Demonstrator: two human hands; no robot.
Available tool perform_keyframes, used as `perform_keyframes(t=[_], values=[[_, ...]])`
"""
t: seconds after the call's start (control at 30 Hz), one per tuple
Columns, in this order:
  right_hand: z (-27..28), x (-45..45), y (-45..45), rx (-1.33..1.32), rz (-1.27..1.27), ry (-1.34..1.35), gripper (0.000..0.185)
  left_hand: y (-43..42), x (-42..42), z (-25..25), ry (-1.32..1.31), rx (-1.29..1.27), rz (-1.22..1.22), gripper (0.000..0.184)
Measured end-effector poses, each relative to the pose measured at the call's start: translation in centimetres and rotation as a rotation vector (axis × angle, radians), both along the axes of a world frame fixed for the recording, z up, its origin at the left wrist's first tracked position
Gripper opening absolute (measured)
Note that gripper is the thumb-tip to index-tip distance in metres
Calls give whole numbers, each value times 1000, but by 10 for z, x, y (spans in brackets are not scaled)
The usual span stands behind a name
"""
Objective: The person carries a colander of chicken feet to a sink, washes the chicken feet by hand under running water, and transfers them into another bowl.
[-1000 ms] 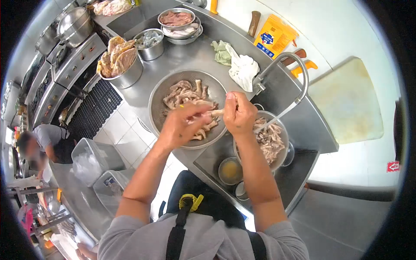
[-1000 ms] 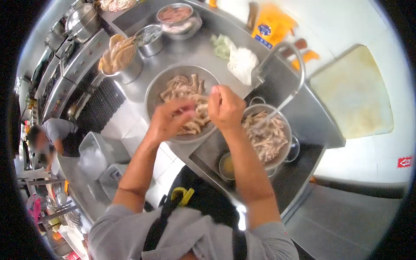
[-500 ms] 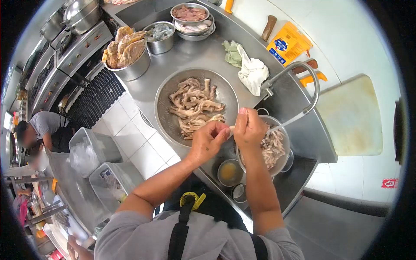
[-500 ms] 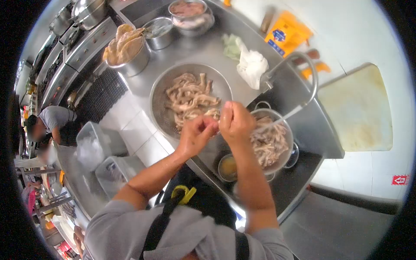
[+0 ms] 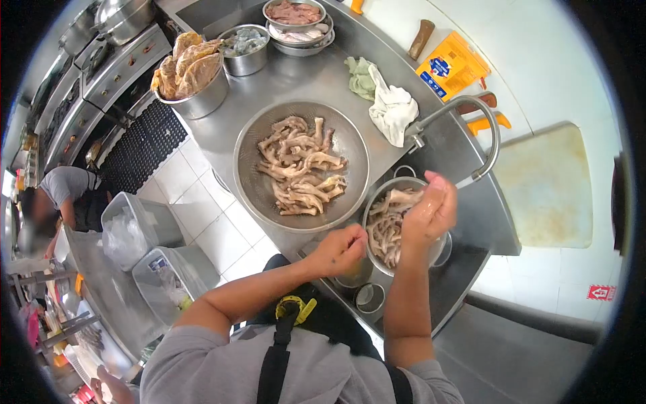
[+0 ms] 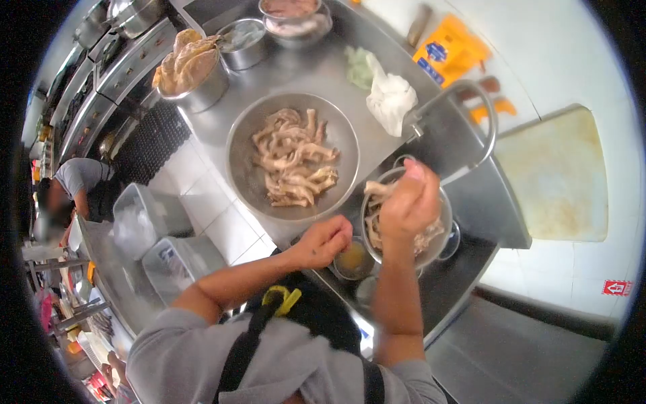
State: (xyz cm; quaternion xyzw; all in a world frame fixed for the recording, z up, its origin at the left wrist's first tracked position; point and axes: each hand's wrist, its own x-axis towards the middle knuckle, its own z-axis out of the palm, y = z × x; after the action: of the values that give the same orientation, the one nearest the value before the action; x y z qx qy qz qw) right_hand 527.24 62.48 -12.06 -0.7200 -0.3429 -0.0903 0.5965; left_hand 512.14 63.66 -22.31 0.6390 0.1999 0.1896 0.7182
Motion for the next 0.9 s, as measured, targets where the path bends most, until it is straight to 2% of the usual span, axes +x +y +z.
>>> perform_keyframes(t=[0.03,0.13,0.23,0.33,0.43,0.53,0.6,0.67,0.73,0.8,0.9], values=[[-6,2,1,80,119,136,25,-3,3,1,41,-2,-18,17],[-11,-1,25,-317,359,-217,28,-9,12,-9,63,39,-102,21],[-51,28,0,-383,298,98,31,-17,14,-25,58,165,-183,22],[-63,54,-34,-330,135,506,32,-17,18,-25,60,166,-218,22],[-93,73,-77,-388,163,520,31,-12,17,-10,84,226,-263,20],[-113,78,-107,-468,135,552,29,21,10,16,75,553,-197,16],[-123,78,-124,-444,102,598,28,59,4,22,258,780,-142,13],[-125,74,-132,-403,75,654,26,105,7,16,612,999,-85,13],[-124,66,-132,-345,52,721,25,137,8,5,843,1135,-115,20],[-133,64,-128,-329,92,707,25,158,12,-12,807,1138,-156,23],[-126,53,-120,-377,93,705,25,161,17,-9,771,1122,-197,24]])
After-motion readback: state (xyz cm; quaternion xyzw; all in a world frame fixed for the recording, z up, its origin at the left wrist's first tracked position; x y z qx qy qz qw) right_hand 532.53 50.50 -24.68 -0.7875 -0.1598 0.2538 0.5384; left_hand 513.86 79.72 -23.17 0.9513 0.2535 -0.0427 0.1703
